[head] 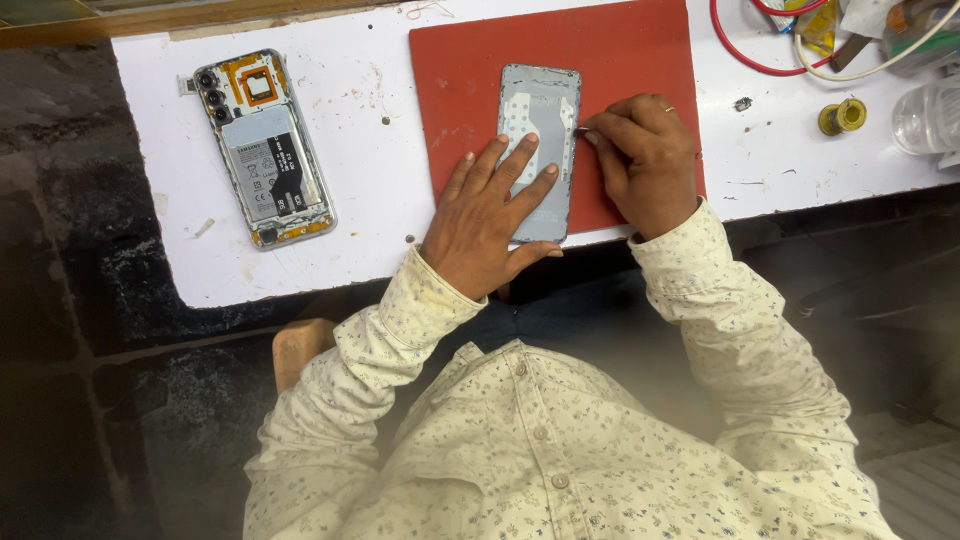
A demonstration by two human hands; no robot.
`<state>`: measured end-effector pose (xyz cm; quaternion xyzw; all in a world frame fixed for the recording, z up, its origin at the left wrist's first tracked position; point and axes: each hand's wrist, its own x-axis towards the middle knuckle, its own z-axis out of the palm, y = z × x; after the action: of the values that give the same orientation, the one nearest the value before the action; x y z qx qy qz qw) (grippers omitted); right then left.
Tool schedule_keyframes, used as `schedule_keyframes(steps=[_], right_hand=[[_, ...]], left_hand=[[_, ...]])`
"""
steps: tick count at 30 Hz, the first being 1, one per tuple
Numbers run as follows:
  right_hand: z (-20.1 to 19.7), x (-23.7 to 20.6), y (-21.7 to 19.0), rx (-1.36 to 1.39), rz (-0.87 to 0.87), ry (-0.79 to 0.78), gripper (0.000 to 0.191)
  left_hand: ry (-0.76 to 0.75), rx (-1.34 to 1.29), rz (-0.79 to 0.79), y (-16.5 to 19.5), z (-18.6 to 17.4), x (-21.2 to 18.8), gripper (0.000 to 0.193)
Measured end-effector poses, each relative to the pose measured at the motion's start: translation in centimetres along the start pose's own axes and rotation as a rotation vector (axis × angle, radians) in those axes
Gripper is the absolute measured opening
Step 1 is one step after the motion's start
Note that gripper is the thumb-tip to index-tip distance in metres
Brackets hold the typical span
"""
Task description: The person picks up a phone back cover from the workbench and uses a small scraping tool to remove old adhesive residue from its inner surface, holding the cover steady with the other hand. They rotate the cover to work along its edges, then hold it up and continue scraping the remaining residue.
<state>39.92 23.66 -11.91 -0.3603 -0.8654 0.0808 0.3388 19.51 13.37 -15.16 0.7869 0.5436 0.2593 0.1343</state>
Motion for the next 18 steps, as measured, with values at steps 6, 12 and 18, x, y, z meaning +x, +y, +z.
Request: schedule_keyframes(steps=[6, 12, 18], right_hand=[[-0.42, 0.05, 0.12, -0.013, -0.061, -0.042, 0.012], [-0.06, 0.09, 0.4, 0.029, 0.0, -0.006, 0.012], [-0.38, -0.07, 0.2, -0.013, -0.07, -0.04, 0.013]], left_hand=[[-0.003, -0.001, -0.001, 0.0, -0.06, 0.08, 0.085], [-0.006, 0.008, 0.0, 0.03, -0.05, 0.1, 0.085], [-0.015, 0.012, -0.003, -0.02, -0.06, 0.1, 0.084]])
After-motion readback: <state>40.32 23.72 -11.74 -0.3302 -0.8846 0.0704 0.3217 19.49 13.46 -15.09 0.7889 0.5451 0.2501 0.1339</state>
